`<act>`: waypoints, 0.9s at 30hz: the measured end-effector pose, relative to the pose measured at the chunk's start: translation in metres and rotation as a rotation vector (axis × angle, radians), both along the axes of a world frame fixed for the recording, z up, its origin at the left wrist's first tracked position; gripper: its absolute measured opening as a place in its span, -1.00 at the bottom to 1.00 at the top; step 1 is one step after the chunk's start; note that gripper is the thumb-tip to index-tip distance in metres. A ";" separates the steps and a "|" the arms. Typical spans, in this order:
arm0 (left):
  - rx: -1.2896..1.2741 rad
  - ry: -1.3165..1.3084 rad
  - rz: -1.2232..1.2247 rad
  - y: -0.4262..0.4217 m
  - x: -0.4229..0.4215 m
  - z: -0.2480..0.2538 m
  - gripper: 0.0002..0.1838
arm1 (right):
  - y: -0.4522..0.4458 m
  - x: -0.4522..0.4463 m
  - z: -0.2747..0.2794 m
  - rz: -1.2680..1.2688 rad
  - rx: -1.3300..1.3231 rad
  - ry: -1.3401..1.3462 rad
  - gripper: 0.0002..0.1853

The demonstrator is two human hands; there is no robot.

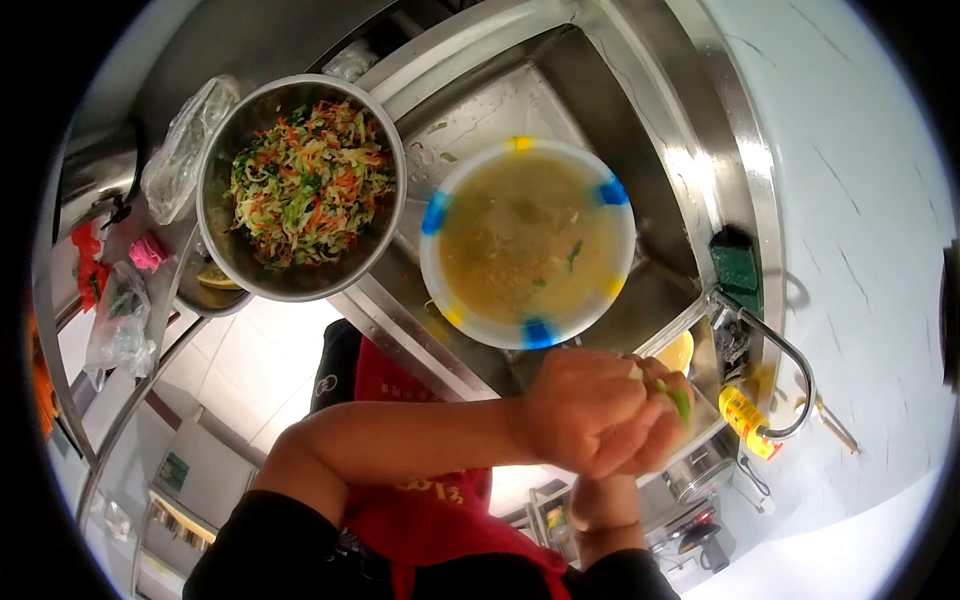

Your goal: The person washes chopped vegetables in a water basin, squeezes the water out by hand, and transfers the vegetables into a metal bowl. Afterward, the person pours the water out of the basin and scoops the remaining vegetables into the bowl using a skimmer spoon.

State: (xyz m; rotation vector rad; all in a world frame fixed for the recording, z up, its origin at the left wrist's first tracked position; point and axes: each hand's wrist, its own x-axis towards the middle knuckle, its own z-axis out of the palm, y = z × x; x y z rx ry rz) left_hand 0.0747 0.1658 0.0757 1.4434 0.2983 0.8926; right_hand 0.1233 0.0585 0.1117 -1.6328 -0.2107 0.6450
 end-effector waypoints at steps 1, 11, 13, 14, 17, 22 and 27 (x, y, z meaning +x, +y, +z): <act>0.014 -0.005 0.002 0.002 -0.001 0.009 -0.73 | 0.007 -0.004 0.019 -0.067 -0.041 0.053 -0.58; 0.036 0.167 0.077 -0.002 -0.008 -0.025 -0.76 | -0.004 0.000 -0.069 -0.399 -0.164 0.562 -0.68; -0.374 0.675 -0.055 -0.021 0.006 -0.125 -0.75 | 0.003 0.014 -0.181 -0.335 -0.058 0.769 -0.70; -0.619 1.027 -0.194 -0.022 0.010 -0.161 -0.66 | -0.005 0.008 -0.225 -0.312 -0.035 0.840 -0.71; -0.451 1.074 -0.072 -0.047 -0.016 -0.170 -0.58 | -0.006 -0.027 -0.221 -0.350 0.102 0.774 -0.72; -0.675 0.882 -0.283 -0.007 -0.035 -0.106 -0.51 | 0.004 -0.038 -0.166 -0.360 -0.251 0.455 -0.68; -0.727 0.500 -0.429 0.075 -0.076 -0.048 -0.62 | 0.098 -0.050 -0.061 -0.384 0.182 0.596 -0.64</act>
